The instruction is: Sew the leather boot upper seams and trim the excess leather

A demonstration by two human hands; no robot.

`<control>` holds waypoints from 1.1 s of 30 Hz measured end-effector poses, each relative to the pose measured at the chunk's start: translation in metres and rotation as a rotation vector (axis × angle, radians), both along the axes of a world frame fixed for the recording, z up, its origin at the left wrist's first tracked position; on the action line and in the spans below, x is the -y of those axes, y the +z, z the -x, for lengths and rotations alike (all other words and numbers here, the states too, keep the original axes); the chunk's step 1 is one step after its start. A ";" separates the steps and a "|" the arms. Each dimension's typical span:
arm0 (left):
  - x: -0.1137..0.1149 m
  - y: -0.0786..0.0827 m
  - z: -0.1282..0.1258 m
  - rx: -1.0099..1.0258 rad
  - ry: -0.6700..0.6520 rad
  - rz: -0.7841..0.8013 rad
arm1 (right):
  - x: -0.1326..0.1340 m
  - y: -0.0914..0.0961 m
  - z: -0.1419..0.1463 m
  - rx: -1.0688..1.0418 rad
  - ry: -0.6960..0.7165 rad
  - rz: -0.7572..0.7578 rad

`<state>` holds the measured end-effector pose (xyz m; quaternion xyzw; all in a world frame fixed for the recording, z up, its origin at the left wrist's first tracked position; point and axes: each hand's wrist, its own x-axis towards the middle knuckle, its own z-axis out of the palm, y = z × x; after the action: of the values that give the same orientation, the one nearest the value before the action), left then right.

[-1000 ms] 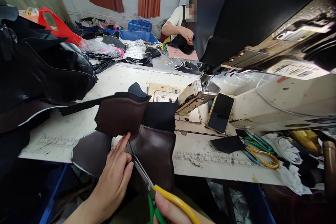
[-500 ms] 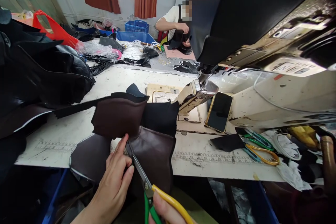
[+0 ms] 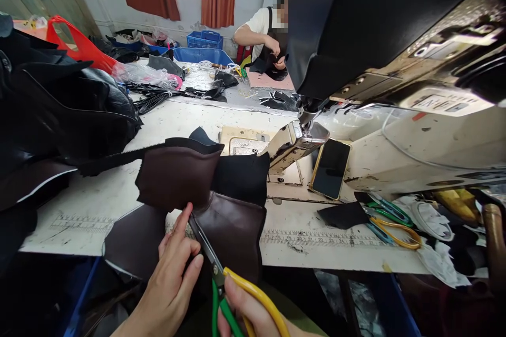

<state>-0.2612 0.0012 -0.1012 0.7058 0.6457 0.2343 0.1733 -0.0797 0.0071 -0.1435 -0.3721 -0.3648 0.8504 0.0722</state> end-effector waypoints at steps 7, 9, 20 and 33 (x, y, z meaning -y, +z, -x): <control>-0.002 0.006 0.006 0.058 0.002 0.044 | -0.007 0.007 0.004 -0.049 -0.021 0.045; -0.002 0.005 0.010 0.070 -0.019 0.065 | -0.008 0.006 0.005 -0.086 -0.032 0.086; 0.000 0.008 0.017 0.216 0.013 0.228 | -0.009 -0.001 0.008 -0.173 -0.074 0.137; -0.052 0.037 0.033 -0.774 -0.231 -0.296 | -0.007 0.012 0.009 0.044 -0.051 -0.031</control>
<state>-0.2938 0.0534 -0.0637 0.8265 0.5393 0.0215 -0.1599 -0.0882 0.0140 -0.1314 -0.3987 -0.3697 0.8343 0.0917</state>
